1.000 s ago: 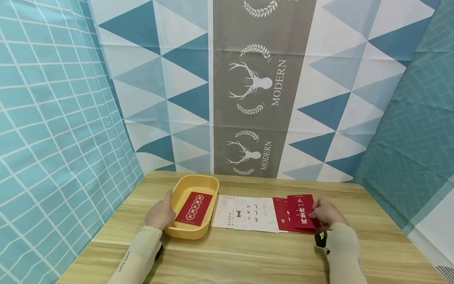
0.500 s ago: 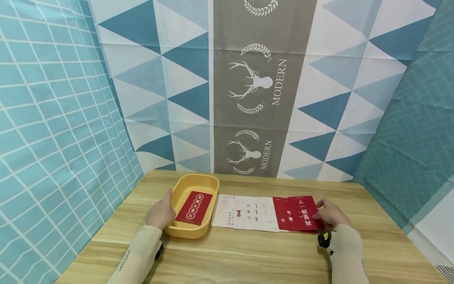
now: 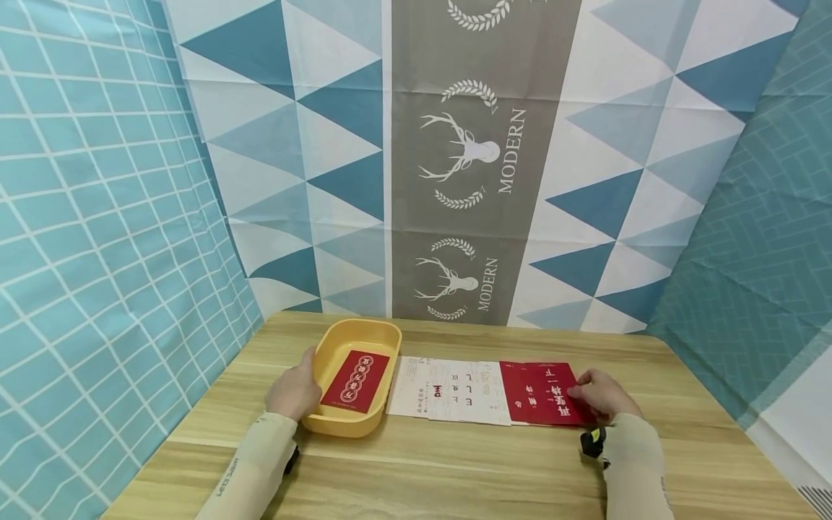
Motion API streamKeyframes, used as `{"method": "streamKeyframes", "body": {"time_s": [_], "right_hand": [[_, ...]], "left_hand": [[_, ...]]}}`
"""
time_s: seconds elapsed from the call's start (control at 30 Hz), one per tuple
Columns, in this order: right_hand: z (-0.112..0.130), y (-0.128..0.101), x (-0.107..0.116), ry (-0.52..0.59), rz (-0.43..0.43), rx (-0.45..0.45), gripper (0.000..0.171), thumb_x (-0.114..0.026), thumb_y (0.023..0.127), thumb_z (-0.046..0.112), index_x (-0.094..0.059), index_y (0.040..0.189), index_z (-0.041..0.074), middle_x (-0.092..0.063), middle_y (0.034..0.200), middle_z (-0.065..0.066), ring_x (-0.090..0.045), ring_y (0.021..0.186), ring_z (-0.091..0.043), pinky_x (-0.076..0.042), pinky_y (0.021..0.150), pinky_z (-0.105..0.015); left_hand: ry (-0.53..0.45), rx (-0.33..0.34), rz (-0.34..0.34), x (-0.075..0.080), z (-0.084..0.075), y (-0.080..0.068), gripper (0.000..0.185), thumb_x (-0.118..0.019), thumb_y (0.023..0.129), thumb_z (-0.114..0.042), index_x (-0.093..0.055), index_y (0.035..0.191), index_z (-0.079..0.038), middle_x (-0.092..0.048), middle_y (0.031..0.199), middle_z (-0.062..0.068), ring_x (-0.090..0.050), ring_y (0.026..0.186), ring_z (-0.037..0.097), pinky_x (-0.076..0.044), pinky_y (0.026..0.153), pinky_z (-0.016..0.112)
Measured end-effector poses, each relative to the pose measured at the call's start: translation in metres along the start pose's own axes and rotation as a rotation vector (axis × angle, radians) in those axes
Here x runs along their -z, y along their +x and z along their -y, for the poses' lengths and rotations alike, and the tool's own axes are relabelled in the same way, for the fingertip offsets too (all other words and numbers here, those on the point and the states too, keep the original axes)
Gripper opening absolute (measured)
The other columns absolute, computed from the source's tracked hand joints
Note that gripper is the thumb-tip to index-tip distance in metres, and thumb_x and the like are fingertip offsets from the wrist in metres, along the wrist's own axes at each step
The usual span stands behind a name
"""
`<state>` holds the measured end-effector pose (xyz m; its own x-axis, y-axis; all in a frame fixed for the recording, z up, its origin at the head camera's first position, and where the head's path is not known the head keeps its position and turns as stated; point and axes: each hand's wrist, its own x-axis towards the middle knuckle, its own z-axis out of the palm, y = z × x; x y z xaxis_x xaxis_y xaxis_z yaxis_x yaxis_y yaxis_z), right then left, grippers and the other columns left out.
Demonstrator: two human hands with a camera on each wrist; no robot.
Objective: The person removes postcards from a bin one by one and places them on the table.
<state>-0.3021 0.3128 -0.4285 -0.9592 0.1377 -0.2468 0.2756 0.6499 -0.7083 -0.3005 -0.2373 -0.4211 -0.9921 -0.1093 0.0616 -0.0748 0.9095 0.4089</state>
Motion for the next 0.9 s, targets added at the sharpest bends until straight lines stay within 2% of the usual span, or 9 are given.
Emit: {"method": "streamKeyframes", "body": {"time_s": [0.13,0.4,0.63,0.9], "right_hand": [[0.0009,-0.0011,-0.0013,-0.023,-0.020,-0.007,0.040,-0.064,0.095,0.023,-0.050,0.118,-0.006,-0.054,0.099,-0.021,-0.049,0.079,-0.026,-0.045,0.063,-0.032],[0.0041,-0.0007,-0.0025,-0.131,-0.070,0.019,0.034,-0.066,0.094,0.019,-0.054,0.110,-0.008,-0.059,0.098,-0.023,-0.052,0.084,-0.029,-0.047,0.063,-0.031],[0.0061,-0.0013,-0.0041,-0.150,-0.082,-0.004,0.028,-0.067,0.093,0.016,-0.056,0.104,-0.006,-0.060,0.095,-0.021,-0.054,0.084,-0.030,-0.046,0.063,-0.031],[0.0089,0.0000,-0.0077,-0.241,-0.112,-0.011,0.032,-0.072,0.088,0.018,-0.059,0.105,-0.006,-0.062,0.099,-0.024,-0.057,0.087,-0.033,-0.049,0.068,-0.037]], "left_hand": [[0.000,0.001,0.002,-0.0005,0.0001,0.0001,0.078,-0.053,0.086,-0.003,-0.023,0.158,-0.010,-0.068,0.110,0.033,-0.069,0.084,0.039,-0.052,0.062,0.049],[0.000,0.008,0.001,-0.0011,0.0006,0.0005,0.078,-0.053,0.086,-0.003,-0.024,0.158,-0.010,-0.068,0.111,0.033,-0.068,0.084,0.039,-0.052,0.062,0.049],[0.002,0.005,0.002,0.0013,-0.0012,-0.0009,0.078,-0.053,0.086,-0.003,-0.023,0.158,-0.010,-0.068,0.110,0.033,-0.068,0.083,0.039,-0.052,0.063,0.050],[0.002,0.009,0.008,0.0004,-0.0009,0.0001,0.078,-0.053,0.086,-0.003,-0.024,0.158,-0.011,-0.069,0.110,0.032,-0.067,0.081,0.037,-0.051,0.063,0.049]]}}
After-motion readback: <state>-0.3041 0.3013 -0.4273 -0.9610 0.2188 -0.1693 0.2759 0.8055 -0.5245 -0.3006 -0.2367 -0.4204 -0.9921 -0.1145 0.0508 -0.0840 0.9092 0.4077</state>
